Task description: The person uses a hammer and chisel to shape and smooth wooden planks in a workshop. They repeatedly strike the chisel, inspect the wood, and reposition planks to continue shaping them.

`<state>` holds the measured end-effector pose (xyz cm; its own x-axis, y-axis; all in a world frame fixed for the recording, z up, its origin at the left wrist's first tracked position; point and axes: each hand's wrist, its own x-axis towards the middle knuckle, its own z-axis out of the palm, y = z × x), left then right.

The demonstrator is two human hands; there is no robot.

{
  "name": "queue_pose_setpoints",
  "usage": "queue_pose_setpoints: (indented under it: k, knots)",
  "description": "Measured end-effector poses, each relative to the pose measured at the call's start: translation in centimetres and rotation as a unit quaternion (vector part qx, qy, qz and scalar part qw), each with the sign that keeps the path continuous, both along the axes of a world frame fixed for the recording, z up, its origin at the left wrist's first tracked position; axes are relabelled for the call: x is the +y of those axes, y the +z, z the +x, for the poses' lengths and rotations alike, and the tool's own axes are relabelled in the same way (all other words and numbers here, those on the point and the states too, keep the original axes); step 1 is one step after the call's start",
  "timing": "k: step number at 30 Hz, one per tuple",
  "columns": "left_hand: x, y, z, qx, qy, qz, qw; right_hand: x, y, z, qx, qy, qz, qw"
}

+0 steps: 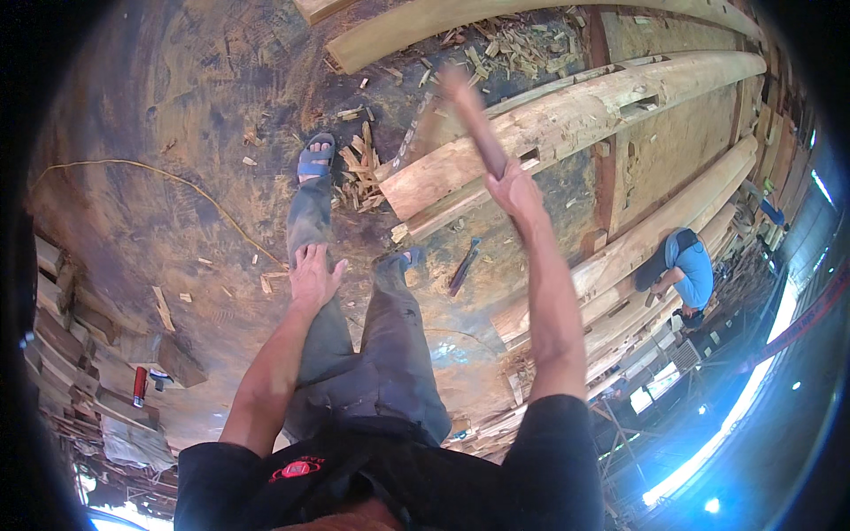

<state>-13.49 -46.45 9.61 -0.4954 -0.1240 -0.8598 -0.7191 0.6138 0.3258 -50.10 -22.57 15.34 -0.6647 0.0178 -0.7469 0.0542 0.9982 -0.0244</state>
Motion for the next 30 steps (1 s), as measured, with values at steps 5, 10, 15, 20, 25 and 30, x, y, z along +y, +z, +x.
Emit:
queue_pose_setpoints:
  k: [5, 10, 15, 20, 25, 30]
  knots:
    - [-0.6, -0.4, -0.1, -0.032, -0.010, -0.006, 0.999, 3.8, 5.1, -3.9, 0.017, 0.036, 0.052, 0.998]
    - [-0.4, -0.8, -0.2, -0.035, -0.027, -0.008, 0.999, 2.4, 3.9, -5.1, 0.196, -0.081, -0.109, 0.971]
    - [-0.8, -0.8, -0.5, -0.020, -0.016, -0.012, 1.000, 1.7, -1.4, -6.5, -0.071, 0.037, 0.035, 0.996]
    - [-1.4, -0.9, -1.0, -0.028, -0.005, -0.008, 1.000, 4.7, 0.0, -7.2, -0.056, 0.000, 0.066, 0.996]
    - [-1.1, -0.9, -1.5, -0.031, -0.040, -0.029, 0.998, 4.3, -2.4, -5.7, 0.049, -0.097, -0.028, 0.994]
    - [-1.2, -0.8, -1.5, 0.003, -0.047, -0.038, 0.998, 3.9, -1.8, -7.8, -0.154, 0.198, 0.086, 0.964]
